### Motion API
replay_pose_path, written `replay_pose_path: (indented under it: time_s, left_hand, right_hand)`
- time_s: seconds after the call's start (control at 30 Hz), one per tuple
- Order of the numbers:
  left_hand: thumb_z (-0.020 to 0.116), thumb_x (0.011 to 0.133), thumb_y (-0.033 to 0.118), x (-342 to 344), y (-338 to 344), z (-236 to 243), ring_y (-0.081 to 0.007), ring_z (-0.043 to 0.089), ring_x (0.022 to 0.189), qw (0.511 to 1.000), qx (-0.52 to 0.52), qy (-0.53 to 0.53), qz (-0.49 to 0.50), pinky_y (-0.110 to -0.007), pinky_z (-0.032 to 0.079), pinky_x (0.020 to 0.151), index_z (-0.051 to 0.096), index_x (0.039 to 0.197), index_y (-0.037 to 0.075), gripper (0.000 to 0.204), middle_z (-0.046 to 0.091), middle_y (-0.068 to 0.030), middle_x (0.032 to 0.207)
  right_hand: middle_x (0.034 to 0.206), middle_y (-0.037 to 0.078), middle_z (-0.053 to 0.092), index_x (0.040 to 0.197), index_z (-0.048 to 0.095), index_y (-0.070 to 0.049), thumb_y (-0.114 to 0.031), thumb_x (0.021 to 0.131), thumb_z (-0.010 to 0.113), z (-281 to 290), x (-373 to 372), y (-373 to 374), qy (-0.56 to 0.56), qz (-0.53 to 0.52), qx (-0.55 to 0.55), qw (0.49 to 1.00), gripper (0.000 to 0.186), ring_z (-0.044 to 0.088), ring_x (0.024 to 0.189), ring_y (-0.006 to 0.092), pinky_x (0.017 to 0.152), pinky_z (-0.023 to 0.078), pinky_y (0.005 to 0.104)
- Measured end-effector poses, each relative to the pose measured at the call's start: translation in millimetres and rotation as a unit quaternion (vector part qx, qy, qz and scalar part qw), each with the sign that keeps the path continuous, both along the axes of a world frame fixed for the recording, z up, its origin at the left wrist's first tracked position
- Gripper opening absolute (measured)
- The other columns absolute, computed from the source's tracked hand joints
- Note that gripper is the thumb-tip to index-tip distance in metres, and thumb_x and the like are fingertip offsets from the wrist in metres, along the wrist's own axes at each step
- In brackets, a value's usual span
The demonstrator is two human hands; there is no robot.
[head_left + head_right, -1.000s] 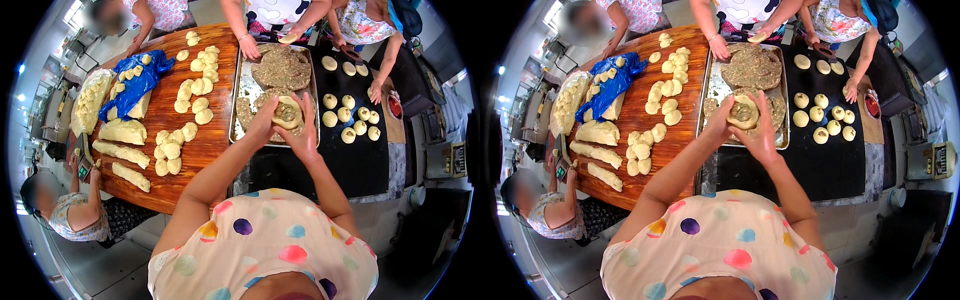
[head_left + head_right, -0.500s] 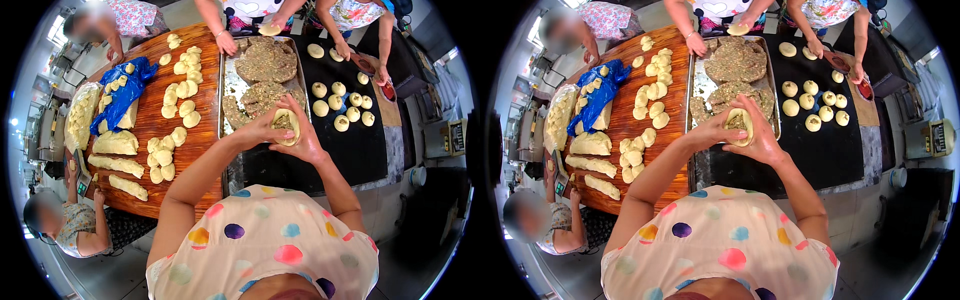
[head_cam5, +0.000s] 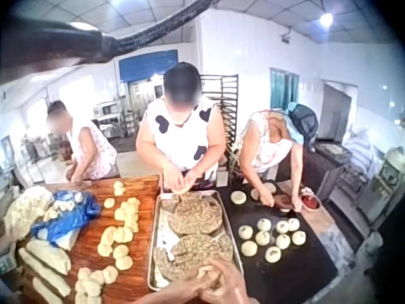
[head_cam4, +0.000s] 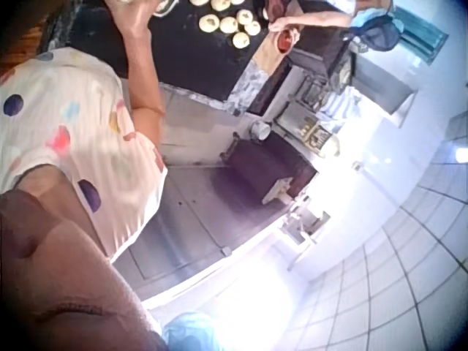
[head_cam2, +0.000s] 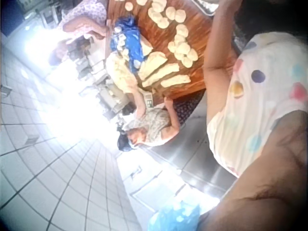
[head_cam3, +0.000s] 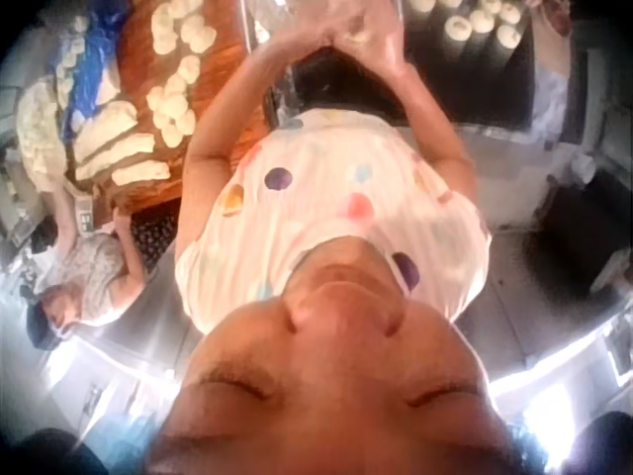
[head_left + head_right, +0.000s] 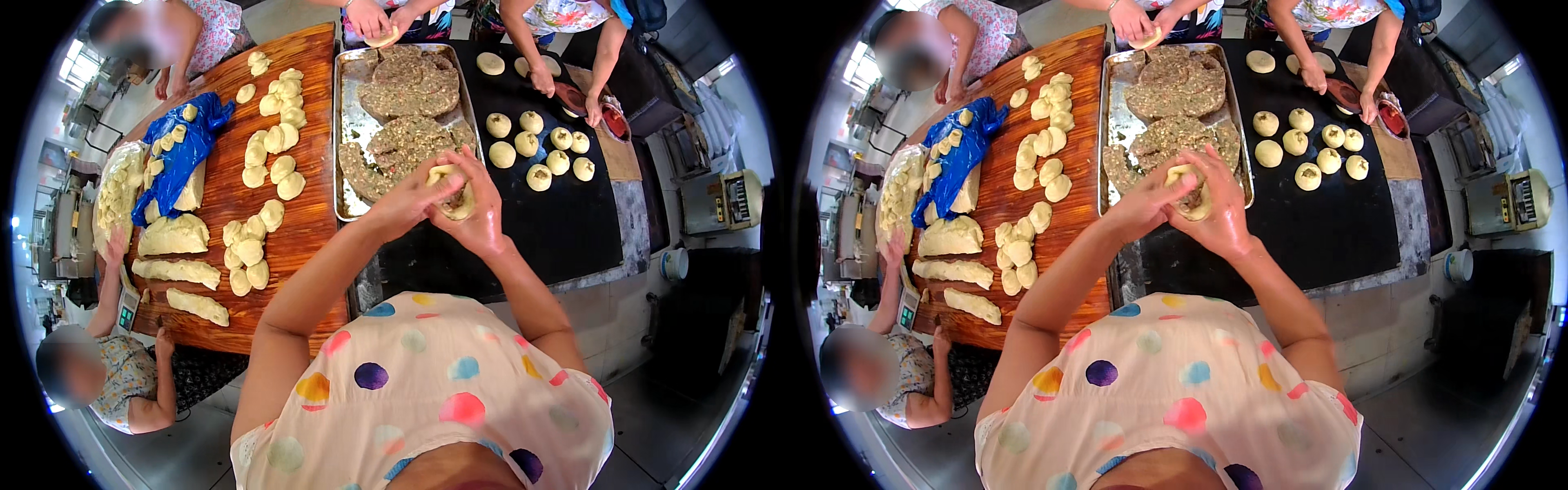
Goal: The person flattens dough discs, scoops a crumbly filling from a tray, and encloses it to form round pastries. They place finished pastries on a black countertop and retrieve a new tray of filling from a shelf.
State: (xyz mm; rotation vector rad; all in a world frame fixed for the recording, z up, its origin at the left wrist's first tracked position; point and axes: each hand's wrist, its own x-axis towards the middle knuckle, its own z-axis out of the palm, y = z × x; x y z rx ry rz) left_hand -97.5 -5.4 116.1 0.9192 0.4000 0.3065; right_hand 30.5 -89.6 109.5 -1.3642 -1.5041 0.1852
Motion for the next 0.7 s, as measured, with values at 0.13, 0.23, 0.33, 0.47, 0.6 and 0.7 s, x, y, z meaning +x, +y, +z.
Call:
replay_pose_path:
  time_s: [0.13, 0.23, 0.33, 0.47, 0.6, 0.7]
  left_hand:
    - [0.051, 0.100, 0.021, -0.3, -3.9, -13.4, -0.0164, 0.049, 0.123, 0.998, 0.032, 0.004, 0.047, -0.034, 0.044, 0.099, 0.038, 0.138, 0.005, 0.044, 0.049, -0.0079, 0.133]
    - [0.043, 0.103, 0.027, -6.6, 2.7, 6.9, -0.0173, 0.045, 0.126, 0.999, -0.003, 0.054, -0.005, -0.034, 0.041, 0.102, 0.035, 0.142, 0.002, 0.047, 0.044, -0.0113, 0.137]
    - [0.033, 0.103, 0.044, -6.1, 3.8, 19.7, -0.0225, 0.044, 0.126, 0.960, 0.273, 0.040, 0.055, -0.035, 0.037, 0.103, 0.033, 0.142, 0.002, 0.057, 0.044, -0.0131, 0.137]
    - [0.027, 0.103, 0.050, 4.7, 7.1, 21.9, -0.0257, 0.046, 0.125, 0.901, 0.413, 0.055, 0.117, -0.034, 0.036, 0.102, 0.044, 0.131, -0.001, 0.060, 0.046, -0.0192, 0.134]
    - [0.023, 0.100, 0.058, -3.3, 15.5, 10.8, -0.0265, 0.046, 0.126, 0.939, 0.328, 0.081, 0.067, -0.035, 0.037, 0.103, 0.033, 0.141, 0.000, 0.072, 0.044, -0.0191, 0.137]
    - [0.021, 0.100, 0.058, -3.9, 5.1, 31.7, -0.0265, 0.040, 0.131, 0.982, 0.127, 0.040, 0.133, -0.037, 0.030, 0.109, 0.017, 0.151, 0.004, 0.074, 0.042, -0.0153, 0.142]
  right_hand:
    - [0.109, 0.014, 0.064, 0.119, 0.059, -0.005, -0.006, 0.059, 0.076, 4.6, -6.0, 8.8, -0.003, 0.002, 0.057, 0.998, 0.063, 0.060, 0.107, 0.0336, 0.107, 0.040, 0.0478]
    - [0.110, 0.013, 0.065, 0.118, 0.062, -0.004, -0.004, 0.067, 0.074, 10.3, -5.5, 7.3, 0.093, 0.023, 0.028, 0.995, 0.052, 0.061, 0.109, 0.0294, 0.109, 0.037, 0.0440]
    - [0.116, 0.011, 0.066, 0.112, 0.066, -0.001, -0.008, 0.087, 0.063, 12.7, -8.4, 16.9, 0.318, 0.031, -0.017, 0.947, 0.026, 0.059, 0.115, 0.0243, 0.112, 0.030, 0.0410]
    - [0.120, 0.015, 0.064, 0.117, 0.062, 0.004, -0.020, 0.099, 0.049, 5.7, -14.2, 35.3, 0.294, 0.028, 0.035, 0.955, 0.033, 0.054, 0.122, 0.0280, 0.114, 0.024, 0.0450]
    - [0.123, 0.015, 0.062, 0.119, 0.061, 0.003, -0.030, 0.094, 0.058, 7.6, -24.6, 39.1, 0.264, 0.012, 0.053, 0.963, 0.041, 0.054, 0.122, 0.0273, 0.113, 0.026, 0.0459]
    - [0.120, 0.015, 0.063, 0.114, 0.062, 0.001, -0.030, 0.086, 0.069, 17.6, -26.9, 35.8, 0.174, 0.019, 0.059, 0.983, 0.043, 0.056, 0.119, 0.0267, 0.111, 0.030, 0.0465]
